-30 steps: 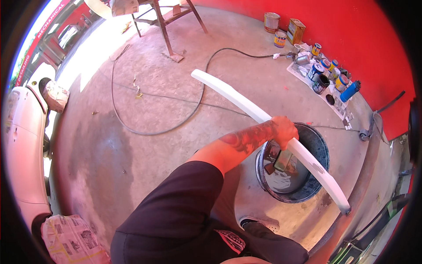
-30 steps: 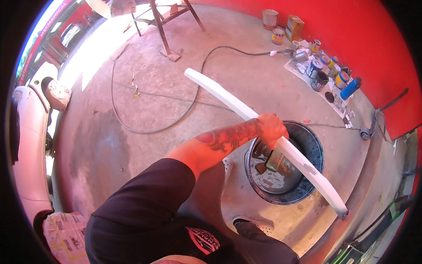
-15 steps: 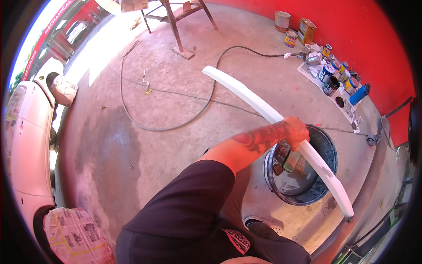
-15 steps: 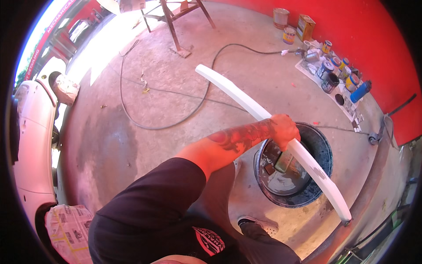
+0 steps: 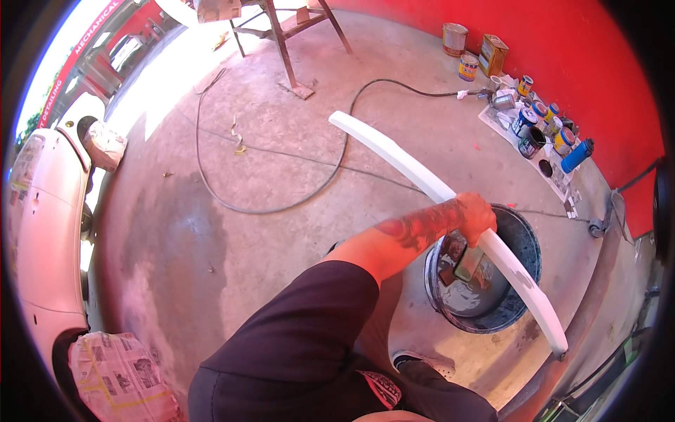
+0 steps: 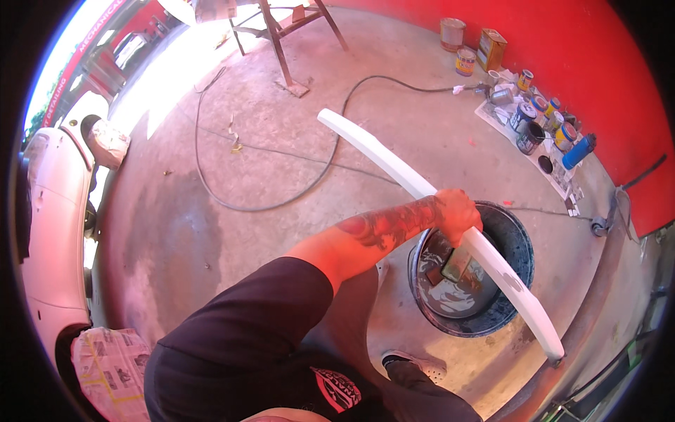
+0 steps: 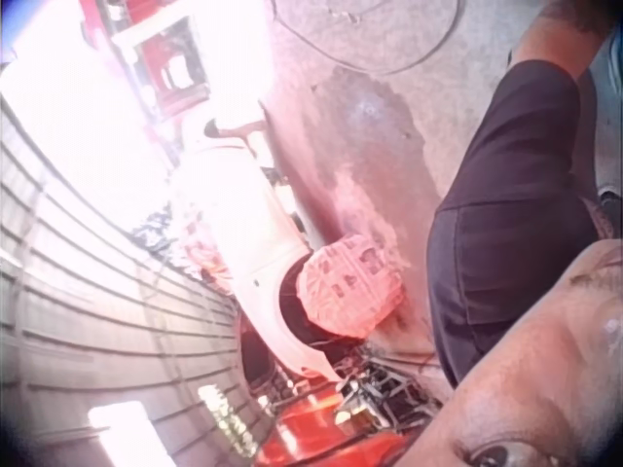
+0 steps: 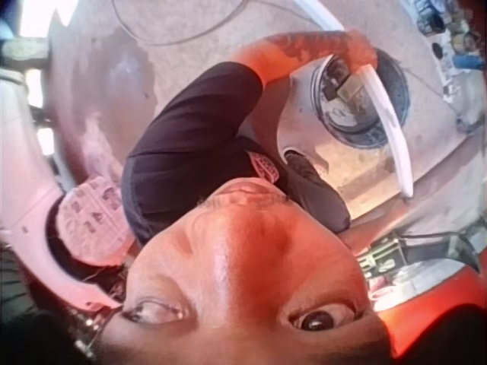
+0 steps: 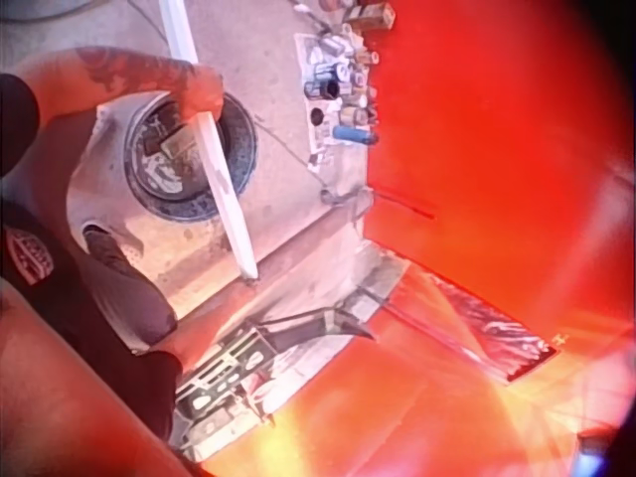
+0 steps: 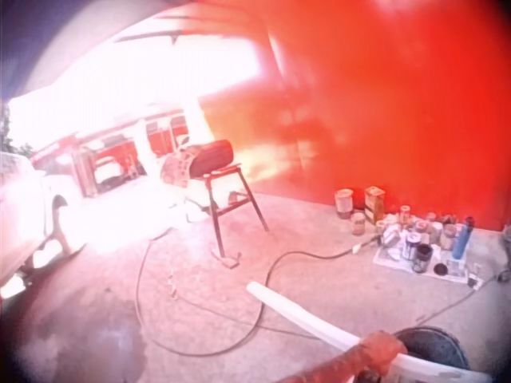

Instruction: Sand a white automotive body part using a sanding block and water.

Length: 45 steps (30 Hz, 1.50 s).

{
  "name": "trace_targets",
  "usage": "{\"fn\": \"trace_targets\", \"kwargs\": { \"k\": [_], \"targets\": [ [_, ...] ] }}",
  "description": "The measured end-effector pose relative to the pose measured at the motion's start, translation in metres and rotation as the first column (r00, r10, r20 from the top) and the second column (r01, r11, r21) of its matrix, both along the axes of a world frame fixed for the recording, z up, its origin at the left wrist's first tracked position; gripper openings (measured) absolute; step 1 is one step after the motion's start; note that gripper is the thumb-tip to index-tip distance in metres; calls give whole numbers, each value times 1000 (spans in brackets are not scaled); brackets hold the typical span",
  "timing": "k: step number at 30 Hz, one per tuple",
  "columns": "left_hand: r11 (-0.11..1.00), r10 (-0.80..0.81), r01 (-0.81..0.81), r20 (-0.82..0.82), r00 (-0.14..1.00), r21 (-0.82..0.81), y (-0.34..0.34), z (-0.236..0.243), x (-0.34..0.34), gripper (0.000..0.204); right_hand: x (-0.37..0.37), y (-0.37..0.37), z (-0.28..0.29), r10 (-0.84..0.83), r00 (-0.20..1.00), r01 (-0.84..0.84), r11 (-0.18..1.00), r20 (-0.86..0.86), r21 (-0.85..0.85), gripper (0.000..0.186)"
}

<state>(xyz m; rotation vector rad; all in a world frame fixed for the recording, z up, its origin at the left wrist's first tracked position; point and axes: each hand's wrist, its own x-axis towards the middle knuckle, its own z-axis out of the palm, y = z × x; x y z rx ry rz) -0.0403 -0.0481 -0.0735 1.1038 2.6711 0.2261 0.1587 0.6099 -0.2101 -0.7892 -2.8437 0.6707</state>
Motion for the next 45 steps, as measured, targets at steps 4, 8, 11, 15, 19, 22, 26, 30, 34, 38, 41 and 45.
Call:
{"fn": "trace_targets", "kwargs": {
  "k": [4, 8, 11, 15, 19, 22, 26, 30, 34, 38, 41, 45],
  "targets": [
    [1000, 26, -25, 65, 998, -13, -5, 4, 5, 57, 0, -12, 19, 69, 998, -68, 996, 12, -55, 59],
    [1000, 17, -18, 34, 999, 7, -4, 3, 7, 56, -7, -6, -4, -76, 992, 69, 996, 103, 64, 63],
    [999, -3, 0, 51, 999, 51, -2, 1, 5, 55, 4, 10, -5, 44, 999, -43, 997, -28, 68, 62],
    [996, -27, 20, 75, 997, 90, 5, 6, 0, 52, 21, -8, 17, 113, 990, -114, 993, -85, -12, 56],
    [999, 29, -33, 131, 991, 31, -3, 11, 1, 54, 11, -35, 3, -111, 984, 103, 992, 137, 67, 50],
    [997, 71, -71, 156, 985, -8, -9, 11, 2, 54, -6, -103, 45, -89, 990, 77, 990, 105, 116, 57],
    [998, 55, -51, 125, 991, -31, -1, 22, 3, 53, -4, -134, 81, -159, 986, 157, 986, 48, 54, 58],
    [998, 57, -51, 138, 989, -49, 12, 24, 4, 50, -1, -111, 53, -234, 969, 234, 972, 77, 11, 60],
    [998, 67, -65, 129, 989, -21, 9, 22, 5, 50, -4, -137, 75, -173, 984, 169, 981, 39, 99, 59],
    [995, 103, -105, 131, 986, 4, 11, 27, 7, 50, -3, -142, 85, -261, 959, 246, 961, 113, 127, 58],
    [998, 65, -64, 133, 989, -14, 18, 26, 7, 51, 5, -109, 49, -278, 958, 272, 959, 68, 86, 56],
    [996, 83, -87, 136, 987, 25, 4, 18, 6, 51, -2, -140, 71, -64, 995, 73, 988, -76, 134, 55]
  ]
}}
